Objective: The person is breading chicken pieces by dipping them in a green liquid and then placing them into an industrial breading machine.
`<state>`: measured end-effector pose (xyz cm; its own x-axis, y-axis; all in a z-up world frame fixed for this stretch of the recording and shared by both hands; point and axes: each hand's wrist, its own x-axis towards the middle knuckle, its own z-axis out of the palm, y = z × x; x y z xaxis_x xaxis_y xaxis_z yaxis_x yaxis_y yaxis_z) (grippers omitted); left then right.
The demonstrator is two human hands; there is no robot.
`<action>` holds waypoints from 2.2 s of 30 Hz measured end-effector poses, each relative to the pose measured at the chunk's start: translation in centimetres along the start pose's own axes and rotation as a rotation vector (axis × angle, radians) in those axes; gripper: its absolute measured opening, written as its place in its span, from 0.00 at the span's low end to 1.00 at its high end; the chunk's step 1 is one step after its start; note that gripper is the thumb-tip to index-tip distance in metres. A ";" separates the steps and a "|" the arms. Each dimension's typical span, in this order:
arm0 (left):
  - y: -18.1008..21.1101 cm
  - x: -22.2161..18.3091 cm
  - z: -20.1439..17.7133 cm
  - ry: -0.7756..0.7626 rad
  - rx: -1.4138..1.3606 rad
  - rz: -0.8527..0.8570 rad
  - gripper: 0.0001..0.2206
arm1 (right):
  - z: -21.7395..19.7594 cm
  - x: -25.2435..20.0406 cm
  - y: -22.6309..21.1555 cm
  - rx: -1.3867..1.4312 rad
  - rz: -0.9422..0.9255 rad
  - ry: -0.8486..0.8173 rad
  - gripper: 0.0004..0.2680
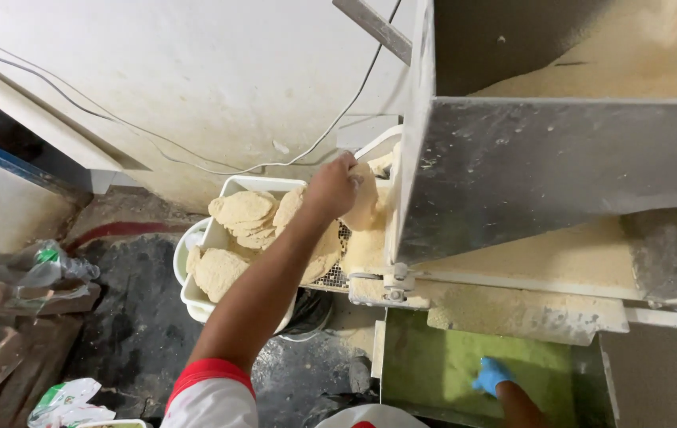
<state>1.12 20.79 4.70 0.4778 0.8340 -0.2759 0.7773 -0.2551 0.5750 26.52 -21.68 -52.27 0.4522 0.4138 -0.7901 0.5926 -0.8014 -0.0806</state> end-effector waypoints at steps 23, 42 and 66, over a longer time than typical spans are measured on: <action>-20.8 7.6 -1.8 0.379 0.236 0.429 0.11 | -1.8 -10.1 1.4 0.034 -0.079 -0.053 0.08; -15.6 2.4 12.7 -0.111 -0.417 -0.083 0.19 | -3.7 -14.5 -0.1 0.112 0.079 0.045 0.13; -14.0 12.8 13.9 0.308 -0.081 -0.094 0.19 | -0.4 -11.3 4.5 0.349 -0.198 0.334 0.19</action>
<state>2.08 28.20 -17.61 0.2493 0.9641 -0.0920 0.7710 -0.1401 0.6212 24.33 -29.80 -43.51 0.5756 0.6419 -0.5067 0.4570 -0.7663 -0.4516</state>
